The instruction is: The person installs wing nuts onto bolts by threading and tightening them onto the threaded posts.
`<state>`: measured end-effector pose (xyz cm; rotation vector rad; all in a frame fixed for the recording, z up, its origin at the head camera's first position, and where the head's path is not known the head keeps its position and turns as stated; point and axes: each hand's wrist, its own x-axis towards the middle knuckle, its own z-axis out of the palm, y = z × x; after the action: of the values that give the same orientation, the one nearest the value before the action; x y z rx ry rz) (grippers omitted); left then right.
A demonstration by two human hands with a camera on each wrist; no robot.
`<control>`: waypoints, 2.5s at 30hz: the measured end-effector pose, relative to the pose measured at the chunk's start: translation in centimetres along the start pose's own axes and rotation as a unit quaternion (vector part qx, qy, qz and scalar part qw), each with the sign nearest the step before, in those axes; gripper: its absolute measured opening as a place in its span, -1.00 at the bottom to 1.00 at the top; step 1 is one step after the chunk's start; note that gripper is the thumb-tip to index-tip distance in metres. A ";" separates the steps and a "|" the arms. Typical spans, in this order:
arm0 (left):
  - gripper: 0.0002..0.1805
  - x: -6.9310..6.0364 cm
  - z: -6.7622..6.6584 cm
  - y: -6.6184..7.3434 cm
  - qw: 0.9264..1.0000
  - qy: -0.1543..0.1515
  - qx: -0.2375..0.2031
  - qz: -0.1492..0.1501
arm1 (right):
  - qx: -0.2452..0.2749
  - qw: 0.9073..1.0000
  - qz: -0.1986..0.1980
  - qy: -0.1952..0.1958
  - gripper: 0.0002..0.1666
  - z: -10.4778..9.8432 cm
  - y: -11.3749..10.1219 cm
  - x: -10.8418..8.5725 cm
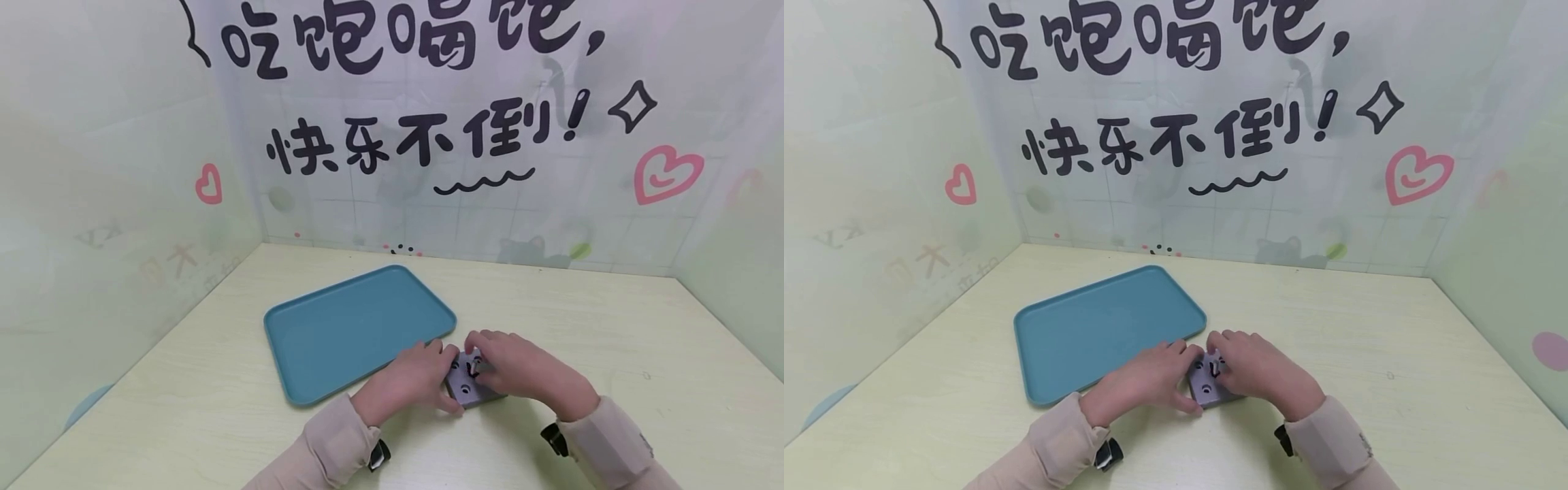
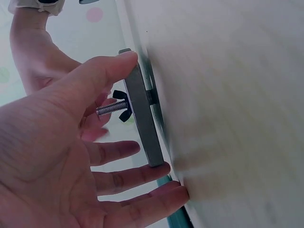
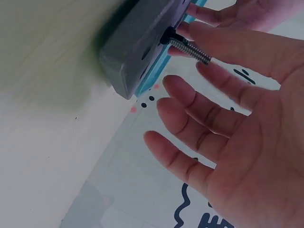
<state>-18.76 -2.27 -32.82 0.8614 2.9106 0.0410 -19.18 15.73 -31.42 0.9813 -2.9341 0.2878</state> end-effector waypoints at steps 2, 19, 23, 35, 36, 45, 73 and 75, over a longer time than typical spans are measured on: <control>-0.11 0.0 0.0 0.0 1.000 0.000 0.003 0.002 | 0.004 1.000 -0.016 -0.006 -0.69 0.0 0.0 0.0; -0.10 0.0 0.1 -0.1 1.000 -0.002 -0.002 0.002 | -0.028 0.999 0.015 -0.020 -0.80 0.2 -0.2 0.1; -0.09 0.0 0.2 -0.1 1.000 -0.001 -0.003 0.001 | -0.029 0.998 0.050 -0.035 -0.71 0.0 -0.2 0.1; -0.12 0.1 0.2 -0.1 1.000 0.002 0.005 0.005 | -0.028 1.000 0.013 0.002 -0.83 0.8 -0.6 0.5; -0.13 0.1 0.2 -0.1 1.000 0.002 0.005 0.004 | -0.031 0.999 0.008 0.006 -0.84 0.9 -0.6 0.6; -0.14 0.0 0.1 -0.1 1.000 0.007 0.003 0.007 | -0.065 0.997 -0.010 0.045 -0.82 1.8 -0.8 0.9; -0.14 -0.3 -0.2 0.1 1.000 0.014 -0.022 0.002 | -0.002 0.992 0.112 0.054 -0.84 2.3 -2.3 1.3; -0.14 -0.2 -0.1 0.1 1.000 0.017 -0.021 0.005 | 0.002 0.992 0.116 0.054 -0.83 2.3 -2.3 1.3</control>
<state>-18.51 -2.31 -32.69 0.8781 2.9263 0.1174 -18.82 12.72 -33.19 0.6027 -2.9480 0.3419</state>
